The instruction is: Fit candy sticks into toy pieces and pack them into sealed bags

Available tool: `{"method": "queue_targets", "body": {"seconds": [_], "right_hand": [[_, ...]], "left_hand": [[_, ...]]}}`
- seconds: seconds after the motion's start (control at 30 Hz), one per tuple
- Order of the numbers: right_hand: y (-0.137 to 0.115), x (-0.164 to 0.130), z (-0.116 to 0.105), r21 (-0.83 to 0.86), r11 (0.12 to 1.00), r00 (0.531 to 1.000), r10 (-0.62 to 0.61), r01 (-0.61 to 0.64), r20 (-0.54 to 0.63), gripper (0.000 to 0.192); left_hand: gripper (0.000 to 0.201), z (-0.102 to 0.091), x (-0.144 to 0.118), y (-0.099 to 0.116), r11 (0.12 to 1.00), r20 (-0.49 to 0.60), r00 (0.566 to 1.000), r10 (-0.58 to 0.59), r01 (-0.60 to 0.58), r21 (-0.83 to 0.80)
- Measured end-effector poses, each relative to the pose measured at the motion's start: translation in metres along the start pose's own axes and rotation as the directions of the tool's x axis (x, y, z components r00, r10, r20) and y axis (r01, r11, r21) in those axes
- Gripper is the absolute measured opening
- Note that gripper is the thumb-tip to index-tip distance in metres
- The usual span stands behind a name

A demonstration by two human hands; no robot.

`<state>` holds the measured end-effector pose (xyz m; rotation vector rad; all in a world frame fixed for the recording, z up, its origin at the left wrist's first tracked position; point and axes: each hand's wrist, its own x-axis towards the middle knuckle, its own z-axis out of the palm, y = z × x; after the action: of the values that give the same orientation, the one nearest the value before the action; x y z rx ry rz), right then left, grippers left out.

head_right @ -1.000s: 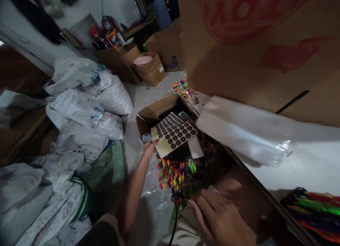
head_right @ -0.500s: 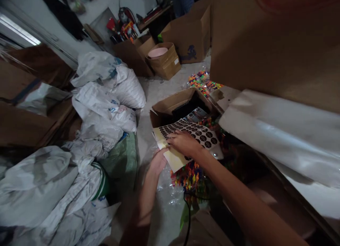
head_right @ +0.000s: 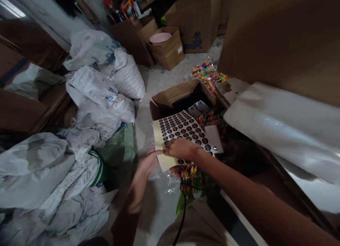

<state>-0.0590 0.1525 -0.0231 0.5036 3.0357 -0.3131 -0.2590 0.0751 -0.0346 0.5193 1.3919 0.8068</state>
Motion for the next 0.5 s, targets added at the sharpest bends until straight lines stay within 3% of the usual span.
{"method": "queue_targets", "body": {"seconds": [0.27, 0.5], "right_hand": [[-0.002, 0.003, -0.004, -0.026, 0.998, 0.998, -0.051, 0.052, 0.037, 0.025], [0.002, -0.003, -0.009, 0.041, 0.998, 0.995, 0.049, -0.052, 0.083, 0.021]], "left_hand": [[0.039, 0.000, -0.004, -0.007, 0.999, -0.010, 1.000, 0.027, -0.027, 0.036], [0.039, 0.000, -0.002, -0.015, 0.998, 0.008, 1.000, -0.004, 0.004, 0.069]]}}
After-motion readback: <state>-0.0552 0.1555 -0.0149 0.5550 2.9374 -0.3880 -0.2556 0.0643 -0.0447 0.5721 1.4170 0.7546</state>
